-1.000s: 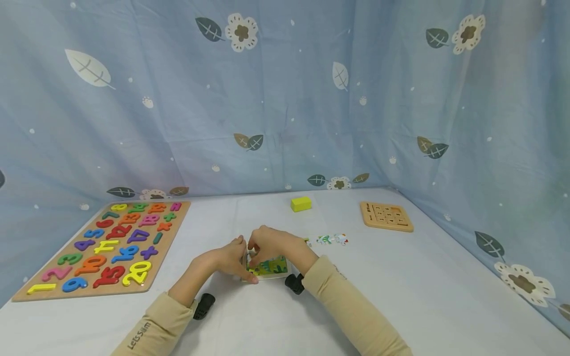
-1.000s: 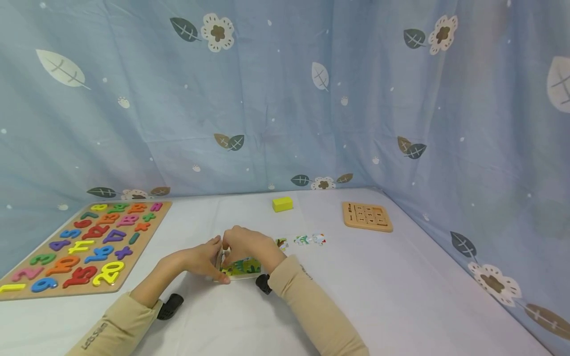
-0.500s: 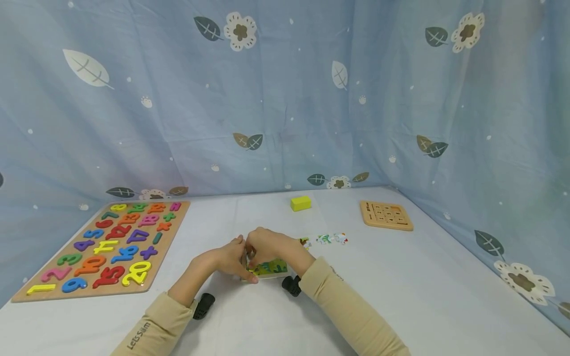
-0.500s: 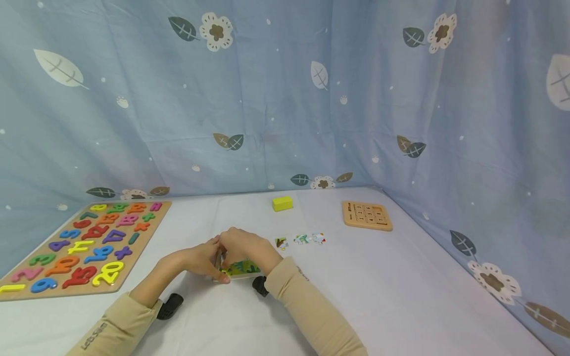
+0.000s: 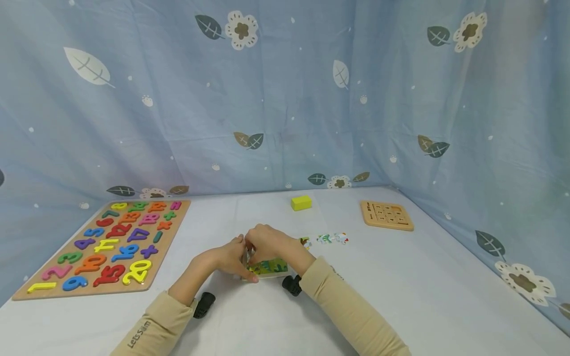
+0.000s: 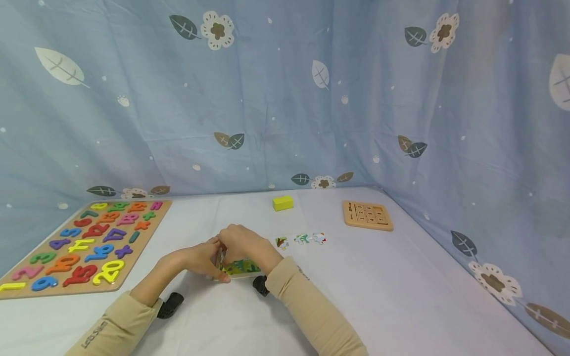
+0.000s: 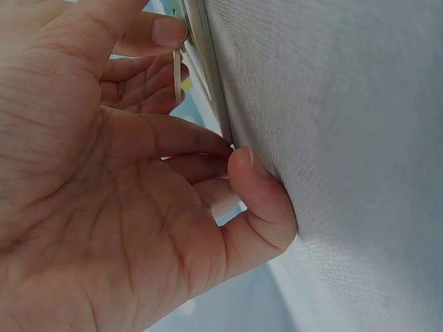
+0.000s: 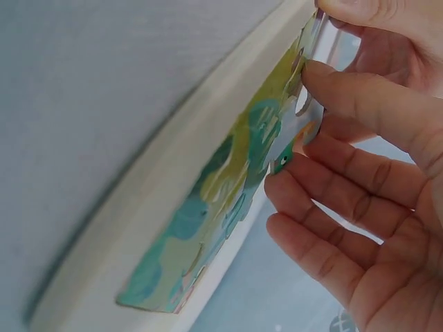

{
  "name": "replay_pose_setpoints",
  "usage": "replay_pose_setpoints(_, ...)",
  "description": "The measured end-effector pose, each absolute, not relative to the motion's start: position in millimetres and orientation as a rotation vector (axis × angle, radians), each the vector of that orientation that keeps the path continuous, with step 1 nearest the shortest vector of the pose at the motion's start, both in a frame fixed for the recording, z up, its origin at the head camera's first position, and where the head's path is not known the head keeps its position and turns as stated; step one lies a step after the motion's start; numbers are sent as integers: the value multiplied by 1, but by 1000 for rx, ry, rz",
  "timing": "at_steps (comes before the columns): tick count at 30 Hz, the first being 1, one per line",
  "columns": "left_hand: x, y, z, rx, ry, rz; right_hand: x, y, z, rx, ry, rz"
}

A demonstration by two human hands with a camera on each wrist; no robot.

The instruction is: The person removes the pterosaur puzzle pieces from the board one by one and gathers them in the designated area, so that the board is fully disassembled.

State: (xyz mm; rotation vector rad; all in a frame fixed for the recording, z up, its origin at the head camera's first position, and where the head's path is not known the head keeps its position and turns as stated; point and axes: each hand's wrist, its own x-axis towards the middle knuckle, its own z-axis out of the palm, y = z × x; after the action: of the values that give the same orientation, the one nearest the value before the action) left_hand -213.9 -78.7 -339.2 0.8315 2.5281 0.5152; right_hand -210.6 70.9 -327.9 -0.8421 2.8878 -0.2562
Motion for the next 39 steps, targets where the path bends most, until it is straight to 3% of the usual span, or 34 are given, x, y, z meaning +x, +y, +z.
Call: replay_pose_setpoints(39, -213, -77, -337, 815, 2530, 470, -210, 82, -326, -867, 2898, -381)
